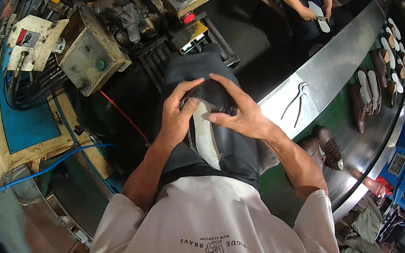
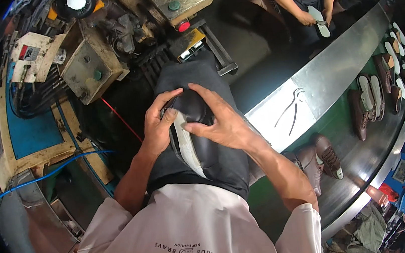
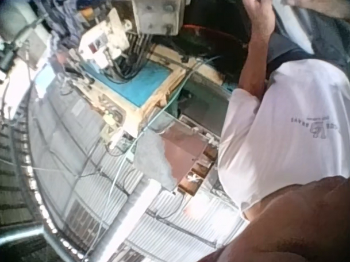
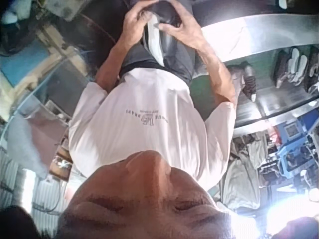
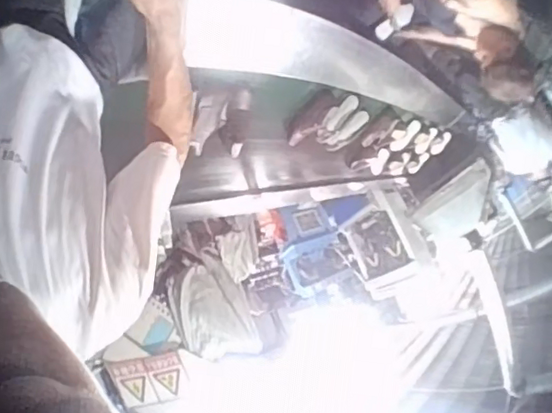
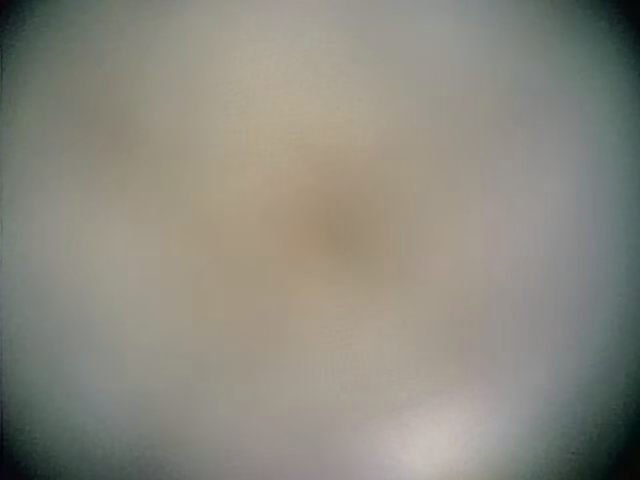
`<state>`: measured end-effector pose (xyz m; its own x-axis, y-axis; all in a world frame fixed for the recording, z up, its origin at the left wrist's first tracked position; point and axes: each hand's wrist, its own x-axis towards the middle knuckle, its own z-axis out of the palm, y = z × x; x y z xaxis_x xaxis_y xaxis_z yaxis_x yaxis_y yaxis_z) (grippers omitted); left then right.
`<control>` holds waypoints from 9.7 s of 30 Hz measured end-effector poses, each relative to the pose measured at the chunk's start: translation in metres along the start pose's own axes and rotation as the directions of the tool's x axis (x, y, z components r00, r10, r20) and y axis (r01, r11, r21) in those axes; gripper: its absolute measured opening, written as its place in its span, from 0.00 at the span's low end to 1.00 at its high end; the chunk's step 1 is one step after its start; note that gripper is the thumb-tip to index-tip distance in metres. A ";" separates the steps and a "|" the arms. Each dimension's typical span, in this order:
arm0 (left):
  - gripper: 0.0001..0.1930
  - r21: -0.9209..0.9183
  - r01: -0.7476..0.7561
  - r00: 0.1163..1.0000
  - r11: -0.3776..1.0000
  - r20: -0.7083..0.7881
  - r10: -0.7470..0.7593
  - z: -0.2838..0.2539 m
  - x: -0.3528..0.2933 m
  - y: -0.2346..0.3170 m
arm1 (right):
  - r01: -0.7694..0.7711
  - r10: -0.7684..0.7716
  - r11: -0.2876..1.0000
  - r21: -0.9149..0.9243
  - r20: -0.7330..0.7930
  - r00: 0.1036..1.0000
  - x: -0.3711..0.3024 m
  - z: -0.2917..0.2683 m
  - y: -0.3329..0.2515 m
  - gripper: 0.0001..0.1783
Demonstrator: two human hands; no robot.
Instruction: Operate a toe-lasting machine and inspect shoe uppers on a production line.
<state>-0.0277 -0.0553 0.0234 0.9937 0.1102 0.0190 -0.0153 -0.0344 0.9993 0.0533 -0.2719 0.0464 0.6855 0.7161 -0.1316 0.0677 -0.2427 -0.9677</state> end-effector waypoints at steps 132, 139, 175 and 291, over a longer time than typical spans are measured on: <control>0.50 -0.943 0.084 0.879 0.323 -0.083 -0.469 -0.118 -0.075 0.044 | 0.448 -0.623 0.122 -0.886 0.284 0.729 0.332 0.059 -0.145 0.43; 0.47 -0.976 0.109 0.883 0.187 0.009 -0.470 -0.115 -0.067 0.013 | 0.420 -0.608 0.167 -0.892 0.243 0.756 0.361 0.060 -0.158 0.40; 0.29 -0.696 -0.066 0.846 0.715 -0.419 -0.330 -0.145 0.007 0.025 | -0.465 0.296 0.820 0.335 0.447 0.844 0.148 0.092 -0.080 0.54; 0.35 -0.118 0.130 0.965 0.984 0.243 -0.099 -0.064 0.007 0.033 | -0.064 0.067 0.998 0.023 -0.147 0.987 0.000 0.055 -0.030 0.48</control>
<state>-0.0284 0.0077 0.0587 0.9874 -0.1312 -0.0883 0.1015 0.0979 0.9900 0.0117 -0.2284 0.0640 0.7878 0.5940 -0.1629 0.0067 -0.2728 -0.9621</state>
